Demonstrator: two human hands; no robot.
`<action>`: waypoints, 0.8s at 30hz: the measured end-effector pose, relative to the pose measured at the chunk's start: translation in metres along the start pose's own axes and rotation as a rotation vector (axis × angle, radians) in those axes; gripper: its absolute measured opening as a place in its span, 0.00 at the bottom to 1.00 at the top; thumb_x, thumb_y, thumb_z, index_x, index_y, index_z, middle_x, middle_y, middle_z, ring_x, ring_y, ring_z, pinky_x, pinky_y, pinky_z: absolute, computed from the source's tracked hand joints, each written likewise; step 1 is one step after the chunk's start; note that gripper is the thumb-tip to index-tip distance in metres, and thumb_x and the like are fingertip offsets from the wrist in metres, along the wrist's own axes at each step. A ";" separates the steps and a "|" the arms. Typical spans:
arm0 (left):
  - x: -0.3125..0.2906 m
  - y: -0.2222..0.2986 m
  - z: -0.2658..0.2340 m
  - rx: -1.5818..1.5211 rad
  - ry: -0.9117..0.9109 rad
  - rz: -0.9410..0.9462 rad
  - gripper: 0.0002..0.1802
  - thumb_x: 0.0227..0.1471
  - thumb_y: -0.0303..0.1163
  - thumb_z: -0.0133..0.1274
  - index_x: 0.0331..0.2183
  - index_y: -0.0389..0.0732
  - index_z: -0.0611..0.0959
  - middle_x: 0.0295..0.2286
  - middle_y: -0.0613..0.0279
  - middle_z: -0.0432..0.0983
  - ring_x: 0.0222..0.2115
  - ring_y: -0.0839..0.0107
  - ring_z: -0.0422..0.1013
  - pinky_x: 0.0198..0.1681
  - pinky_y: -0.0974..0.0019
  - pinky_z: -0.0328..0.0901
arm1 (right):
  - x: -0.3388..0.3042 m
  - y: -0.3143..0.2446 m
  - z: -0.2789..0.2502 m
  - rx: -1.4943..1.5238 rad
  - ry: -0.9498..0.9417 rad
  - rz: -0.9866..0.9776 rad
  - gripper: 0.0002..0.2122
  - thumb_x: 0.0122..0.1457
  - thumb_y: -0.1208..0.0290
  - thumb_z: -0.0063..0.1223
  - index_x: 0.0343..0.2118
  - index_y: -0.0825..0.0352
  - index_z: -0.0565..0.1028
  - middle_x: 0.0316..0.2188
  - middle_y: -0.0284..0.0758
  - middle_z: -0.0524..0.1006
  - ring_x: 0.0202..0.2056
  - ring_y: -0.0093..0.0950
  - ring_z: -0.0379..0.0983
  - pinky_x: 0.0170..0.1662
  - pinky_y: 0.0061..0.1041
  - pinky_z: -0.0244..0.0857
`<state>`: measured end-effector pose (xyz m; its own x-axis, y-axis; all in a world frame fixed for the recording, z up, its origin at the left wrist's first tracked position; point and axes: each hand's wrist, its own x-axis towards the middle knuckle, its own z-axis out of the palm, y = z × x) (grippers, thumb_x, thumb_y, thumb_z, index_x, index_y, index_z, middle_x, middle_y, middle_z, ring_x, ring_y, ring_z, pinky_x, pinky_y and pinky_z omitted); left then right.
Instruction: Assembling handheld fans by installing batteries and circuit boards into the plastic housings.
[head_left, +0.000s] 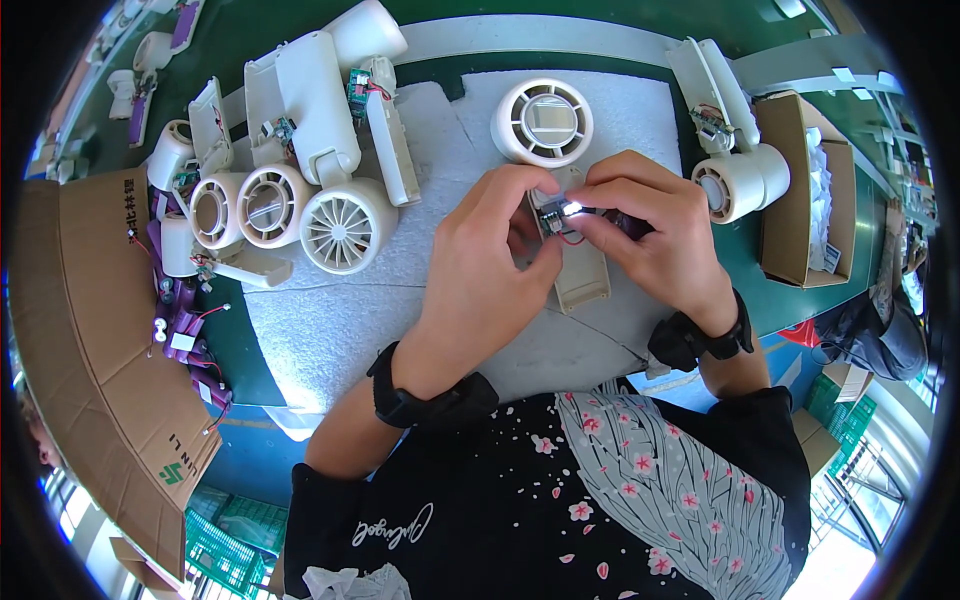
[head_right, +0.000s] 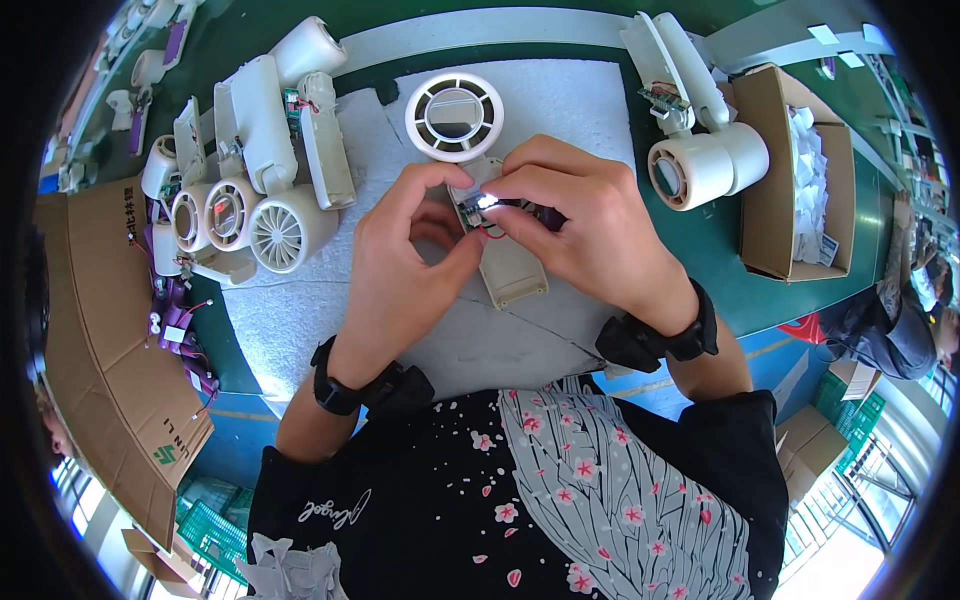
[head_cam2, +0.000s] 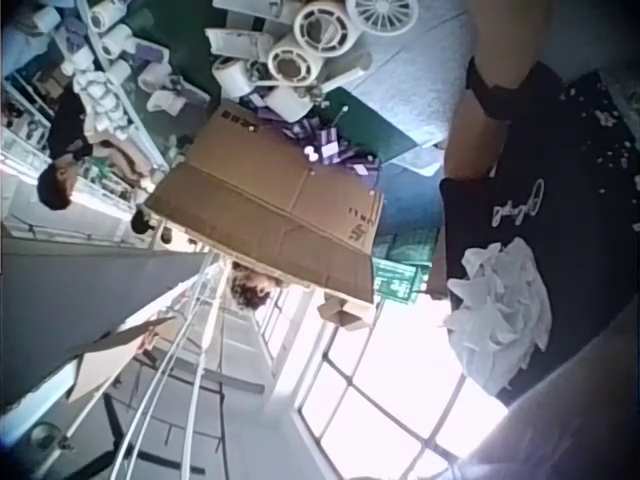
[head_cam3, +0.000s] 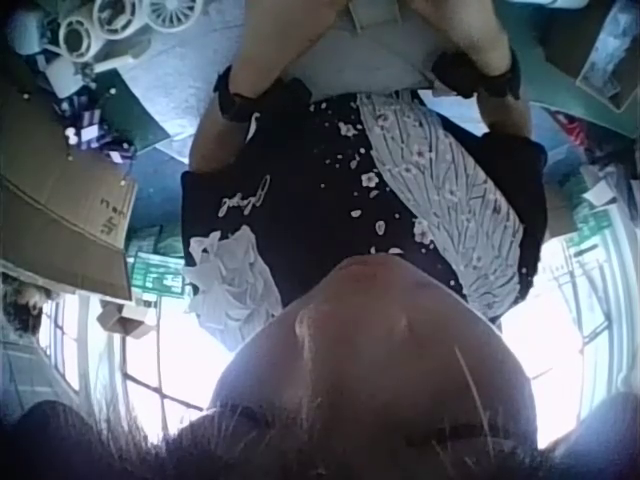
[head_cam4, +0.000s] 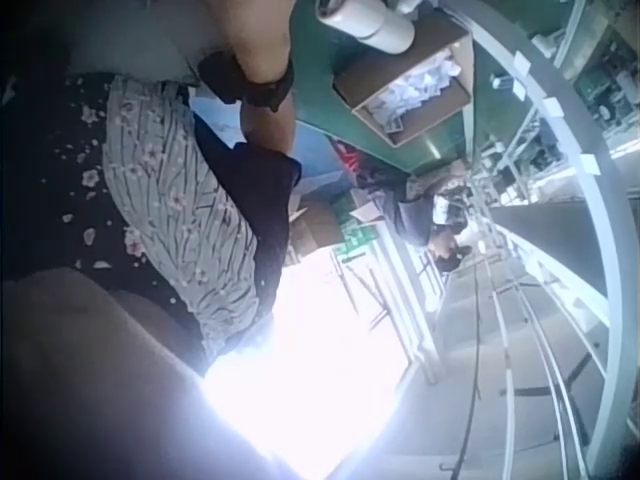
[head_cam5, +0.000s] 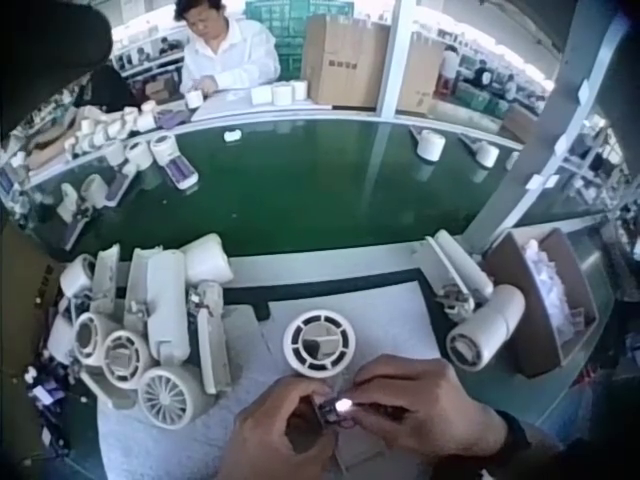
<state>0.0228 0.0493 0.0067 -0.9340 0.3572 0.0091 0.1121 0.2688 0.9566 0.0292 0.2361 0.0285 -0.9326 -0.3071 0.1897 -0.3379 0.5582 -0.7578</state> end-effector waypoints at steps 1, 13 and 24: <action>0.000 0.000 0.001 0.010 0.009 0.002 0.22 0.41 0.18 0.58 0.41 0.40 0.74 0.24 0.59 0.76 0.24 0.74 0.75 0.28 0.72 0.68 | 0.000 0.001 0.000 0.001 0.000 0.001 0.11 0.43 0.83 0.63 0.33 0.69 0.79 0.32 0.36 0.76 0.28 0.27 0.74 0.30 0.21 0.67; 0.000 0.000 0.004 0.006 0.061 -0.060 0.18 0.41 0.20 0.59 0.38 0.40 0.74 0.22 0.59 0.77 0.22 0.74 0.75 0.27 0.73 0.68 | 0.000 0.004 0.009 -0.088 0.080 -0.082 0.11 0.44 0.82 0.64 0.33 0.68 0.80 0.33 0.37 0.76 0.28 0.27 0.74 0.29 0.22 0.68; 0.000 0.000 0.004 -0.021 0.066 -0.090 0.17 0.42 0.19 0.58 0.37 0.39 0.74 0.24 0.60 0.78 0.24 0.74 0.77 0.28 0.72 0.69 | -0.001 0.002 0.013 -0.145 0.150 -0.095 0.10 0.44 0.81 0.66 0.32 0.69 0.80 0.31 0.36 0.76 0.27 0.26 0.74 0.28 0.20 0.69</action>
<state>0.0245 0.0528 0.0053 -0.9603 0.2730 -0.0583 0.0206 0.2776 0.9605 0.0309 0.2270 0.0186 -0.9004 -0.2518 0.3548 -0.4299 0.6402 -0.6366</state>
